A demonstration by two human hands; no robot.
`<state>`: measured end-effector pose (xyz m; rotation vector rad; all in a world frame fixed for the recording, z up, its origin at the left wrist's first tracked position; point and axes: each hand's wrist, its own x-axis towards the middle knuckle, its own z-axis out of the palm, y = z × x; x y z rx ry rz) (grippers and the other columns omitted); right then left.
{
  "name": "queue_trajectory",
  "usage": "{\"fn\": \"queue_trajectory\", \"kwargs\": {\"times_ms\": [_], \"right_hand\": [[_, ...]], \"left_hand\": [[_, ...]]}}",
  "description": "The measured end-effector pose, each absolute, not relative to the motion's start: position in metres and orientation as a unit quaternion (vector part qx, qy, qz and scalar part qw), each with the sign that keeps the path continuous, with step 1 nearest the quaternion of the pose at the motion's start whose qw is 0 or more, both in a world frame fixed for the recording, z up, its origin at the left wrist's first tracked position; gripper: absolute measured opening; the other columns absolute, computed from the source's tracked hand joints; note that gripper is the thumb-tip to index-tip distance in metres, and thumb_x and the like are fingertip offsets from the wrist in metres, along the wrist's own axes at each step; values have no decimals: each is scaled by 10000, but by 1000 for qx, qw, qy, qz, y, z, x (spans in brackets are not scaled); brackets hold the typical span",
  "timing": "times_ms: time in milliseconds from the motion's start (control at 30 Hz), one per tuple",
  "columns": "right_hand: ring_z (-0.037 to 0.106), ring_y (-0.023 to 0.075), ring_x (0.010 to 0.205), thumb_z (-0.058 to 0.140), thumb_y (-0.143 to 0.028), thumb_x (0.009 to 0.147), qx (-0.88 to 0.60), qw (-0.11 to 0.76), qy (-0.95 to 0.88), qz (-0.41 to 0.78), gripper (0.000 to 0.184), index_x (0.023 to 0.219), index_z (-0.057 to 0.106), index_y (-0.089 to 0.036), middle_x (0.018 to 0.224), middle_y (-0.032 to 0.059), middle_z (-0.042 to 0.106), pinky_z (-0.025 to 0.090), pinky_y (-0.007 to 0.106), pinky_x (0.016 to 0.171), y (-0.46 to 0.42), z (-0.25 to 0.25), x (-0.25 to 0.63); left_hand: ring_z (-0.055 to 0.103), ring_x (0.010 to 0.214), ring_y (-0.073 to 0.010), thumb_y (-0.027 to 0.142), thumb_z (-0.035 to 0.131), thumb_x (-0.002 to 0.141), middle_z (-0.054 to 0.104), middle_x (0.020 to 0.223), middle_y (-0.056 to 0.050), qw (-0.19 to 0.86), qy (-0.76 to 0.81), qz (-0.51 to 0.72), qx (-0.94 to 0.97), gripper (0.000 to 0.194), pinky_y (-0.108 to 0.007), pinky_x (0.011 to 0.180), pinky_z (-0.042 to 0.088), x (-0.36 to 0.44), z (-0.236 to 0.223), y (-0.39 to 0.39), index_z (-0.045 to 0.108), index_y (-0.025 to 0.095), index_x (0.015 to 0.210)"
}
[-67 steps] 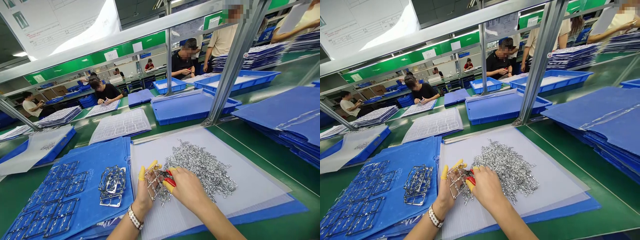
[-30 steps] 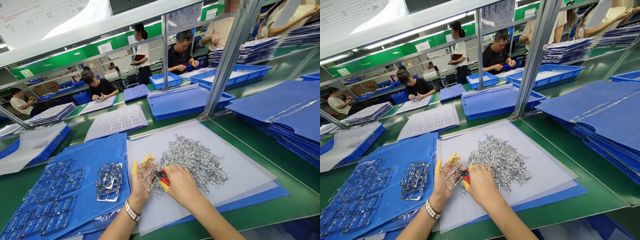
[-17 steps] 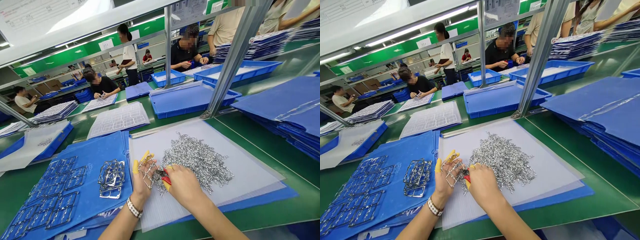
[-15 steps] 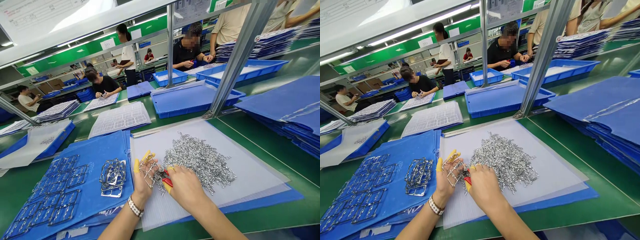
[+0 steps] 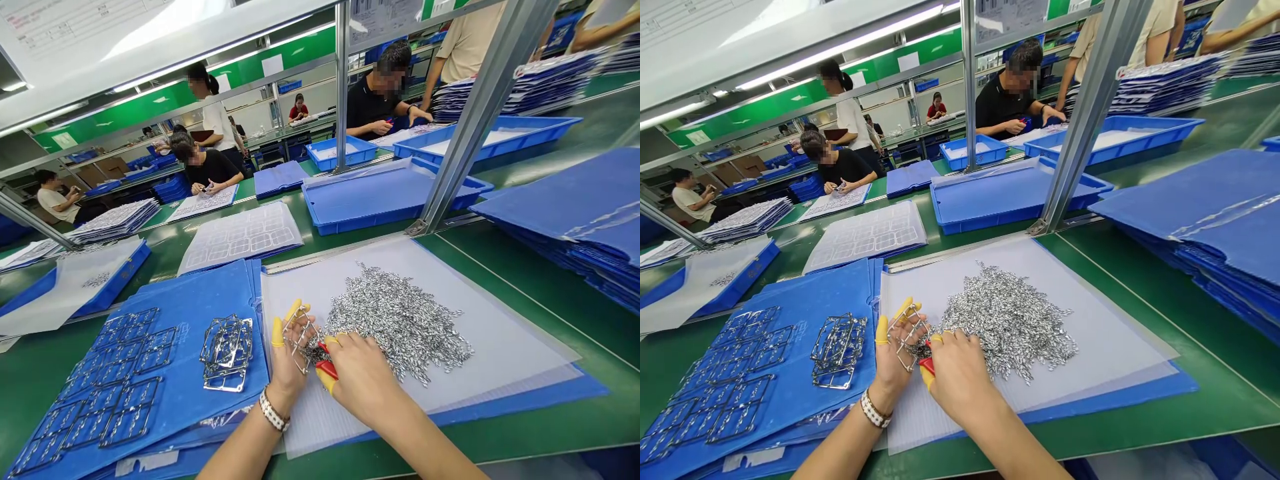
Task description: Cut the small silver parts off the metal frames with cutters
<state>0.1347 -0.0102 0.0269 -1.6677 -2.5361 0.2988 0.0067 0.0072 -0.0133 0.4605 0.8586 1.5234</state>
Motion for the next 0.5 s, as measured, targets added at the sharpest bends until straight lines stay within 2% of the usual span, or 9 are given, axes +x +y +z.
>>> {"fn": "queue_trajectory", "kwargs": {"times_ms": [500], "right_hand": [[632,270,841,578,-244,776,-550,35,-831,80,132,871,648,-185,854,104,674,421,359,699,-3,28,144]], "left_hand": [[593,999,-218,595,447,833,633,1174,-99,596,405,651,237,548,-358,902,447,7,-17,7,636,201,1163]]}}
